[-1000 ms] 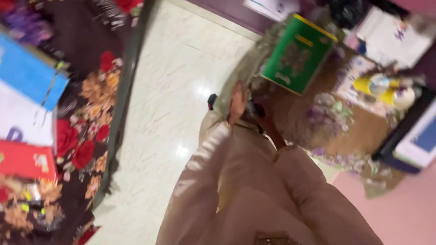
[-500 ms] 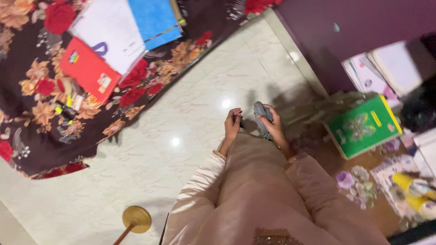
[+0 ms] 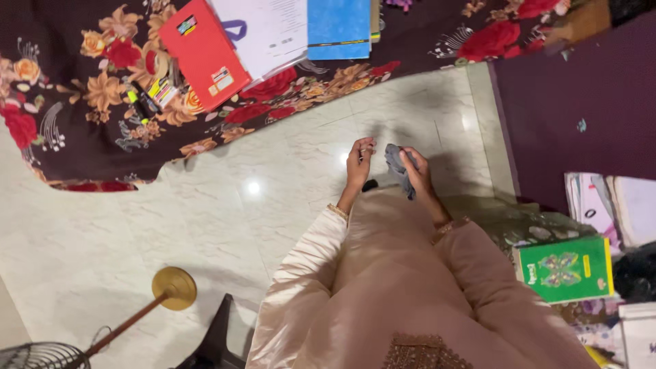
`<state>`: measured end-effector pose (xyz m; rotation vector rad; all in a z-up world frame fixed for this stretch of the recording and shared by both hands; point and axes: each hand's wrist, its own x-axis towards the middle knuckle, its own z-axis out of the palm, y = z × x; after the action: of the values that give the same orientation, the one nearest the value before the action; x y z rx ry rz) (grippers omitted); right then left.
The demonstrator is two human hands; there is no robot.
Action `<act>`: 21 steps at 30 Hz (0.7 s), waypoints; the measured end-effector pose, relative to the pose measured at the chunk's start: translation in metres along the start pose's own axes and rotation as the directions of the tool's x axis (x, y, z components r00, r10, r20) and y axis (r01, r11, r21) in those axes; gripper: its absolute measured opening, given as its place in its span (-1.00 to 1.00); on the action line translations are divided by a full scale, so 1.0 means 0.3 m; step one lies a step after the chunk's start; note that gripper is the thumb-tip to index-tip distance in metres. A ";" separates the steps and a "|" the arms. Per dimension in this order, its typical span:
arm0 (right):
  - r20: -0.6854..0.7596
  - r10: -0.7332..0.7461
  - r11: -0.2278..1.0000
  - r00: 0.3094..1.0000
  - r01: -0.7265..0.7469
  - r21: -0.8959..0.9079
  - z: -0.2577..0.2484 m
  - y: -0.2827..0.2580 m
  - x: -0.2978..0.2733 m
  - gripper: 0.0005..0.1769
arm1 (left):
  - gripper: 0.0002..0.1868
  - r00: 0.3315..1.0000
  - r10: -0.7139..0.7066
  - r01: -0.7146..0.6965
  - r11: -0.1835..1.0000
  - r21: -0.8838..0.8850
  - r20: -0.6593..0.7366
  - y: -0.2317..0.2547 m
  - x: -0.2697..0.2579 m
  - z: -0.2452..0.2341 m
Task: The person wipes the covers of notebooks, a clipboard, and a book using a cloth, then places them on a table and a bed.
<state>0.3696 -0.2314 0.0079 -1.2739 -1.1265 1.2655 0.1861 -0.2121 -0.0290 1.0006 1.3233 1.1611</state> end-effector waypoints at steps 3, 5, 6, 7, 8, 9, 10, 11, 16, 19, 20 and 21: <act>-0.002 0.112 0.991 0.994 -0.112 -0.078 0.000 0.055 0.089 -0.71 | -0.71 0.998 0.056 -0.057 0.998 -0.028 -0.033 0.001 0.052 -0.044; 0.004 0.167 0.983 0.986 -0.166 -0.079 0.011 0.031 0.134 -0.71 | -0.71 0.996 0.032 -0.034 0.999 -0.017 -0.078 -0.008 0.101 -0.074; -0.004 0.221 0.973 0.975 -0.220 -0.075 0.014 0.009 0.161 -0.69 | -0.71 0.994 0.010 -0.010 1.000 -0.004 -0.109 -0.015 0.131 -0.089; 0.006 0.222 0.972 0.975 -0.220 -0.080 0.019 -0.014 0.195 -0.69 | -0.71 0.993 0.009 -0.010 1.000 -0.008 -0.120 -0.025 0.164 -0.102; 0.015 0.233 0.965 0.972 -0.229 -0.127 0.029 -0.035 0.239 -0.75 | -0.70 0.988 0.056 -0.058 0.998 -0.009 -0.142 -0.033 0.202 -0.122; 0.024 0.244 0.956 0.970 -0.236 -0.174 0.043 -0.050 0.286 -0.79 | -0.70 0.981 0.103 -0.106 0.994 -0.010 -0.164 -0.041 0.245 -0.141; 0.028 0.246 0.955 0.969 -0.237 -0.178 0.053 -0.058 0.335 -0.79 | -0.70 0.980 0.101 -0.105 0.994 -0.012 -0.169 -0.049 0.293 -0.154; 0.082 0.045 0.984 0.996 -0.030 -0.176 0.061 -0.063 0.390 -0.84 | -0.73 0.967 0.163 -0.163 0.987 0.019 -0.196 -0.053 0.349 -0.166; 0.000 0.294 0.930 0.956 -0.286 -0.233 0.078 -0.039 0.643 -0.42 | -0.72 0.935 0.233 -0.175 0.959 0.225 -0.268 -0.013 0.610 -0.214; 0.025 0.214 0.923 0.977 -0.193 -0.332 0.117 0.012 0.831 -0.18 | -0.68 0.949 0.077 -0.019 0.982 0.189 -0.305 0.028 0.794 -0.222; 0.034 0.239 0.921 0.970 -0.216 -0.326 0.135 0.026 0.891 -0.09 | -0.61 0.932 0.197 -0.126 0.963 0.239 -0.305 0.036 0.852 -0.228; 0.042 0.265 0.917 0.963 -0.238 -0.319 0.155 0.039 0.953 0.00 | -0.53 0.901 0.314 -0.229 0.930 0.288 -0.298 0.041 0.905 -0.231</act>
<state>0.3308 0.0534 -0.0294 -1.6579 -1.2917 1.3777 0.0927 0.0497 -0.0681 1.2366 1.6715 1.4575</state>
